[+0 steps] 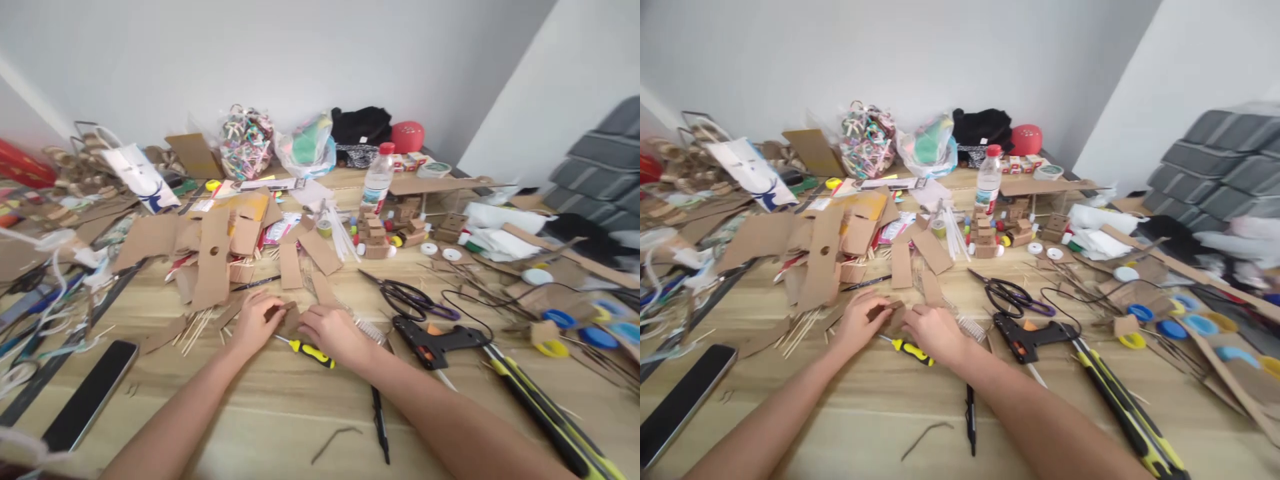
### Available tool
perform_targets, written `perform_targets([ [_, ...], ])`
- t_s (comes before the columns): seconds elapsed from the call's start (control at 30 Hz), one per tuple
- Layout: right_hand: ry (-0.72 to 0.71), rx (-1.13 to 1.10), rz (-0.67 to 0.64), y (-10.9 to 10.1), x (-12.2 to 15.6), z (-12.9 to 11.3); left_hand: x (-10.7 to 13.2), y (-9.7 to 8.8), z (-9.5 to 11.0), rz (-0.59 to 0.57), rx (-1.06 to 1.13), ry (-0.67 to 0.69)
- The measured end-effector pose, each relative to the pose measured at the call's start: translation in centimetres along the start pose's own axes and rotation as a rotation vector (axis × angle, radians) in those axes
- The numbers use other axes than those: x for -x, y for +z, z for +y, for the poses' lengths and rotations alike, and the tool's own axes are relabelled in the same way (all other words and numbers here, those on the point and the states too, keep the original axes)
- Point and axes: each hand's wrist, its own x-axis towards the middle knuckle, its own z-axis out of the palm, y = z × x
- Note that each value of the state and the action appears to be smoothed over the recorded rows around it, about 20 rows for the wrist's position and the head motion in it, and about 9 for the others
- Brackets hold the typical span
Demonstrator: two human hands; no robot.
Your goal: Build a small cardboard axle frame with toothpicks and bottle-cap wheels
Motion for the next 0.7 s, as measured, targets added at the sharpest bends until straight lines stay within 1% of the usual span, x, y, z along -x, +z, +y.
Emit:
perform_targets([
  [0.2,0.048,0.038,-0.089,-1.1,-0.2,-0.7,0.0,0.0,-0.4,0.008,-0.137,0.14],
  [0.4,0.061,0.032,-0.108,-1.3,-0.2,-0.7,-0.1,0.5,-0.4,0.053,-0.163,0.238],
  [0.57,0.055,0.022,-0.089,-0.9,-0.2,-0.4,0.1,0.7,-0.7,0.024,-0.183,0.231],
  [0.7,0.044,0.008,-0.08,-0.4,-0.2,-0.1,-0.1,0.4,-0.4,-0.01,-0.196,0.216],
])
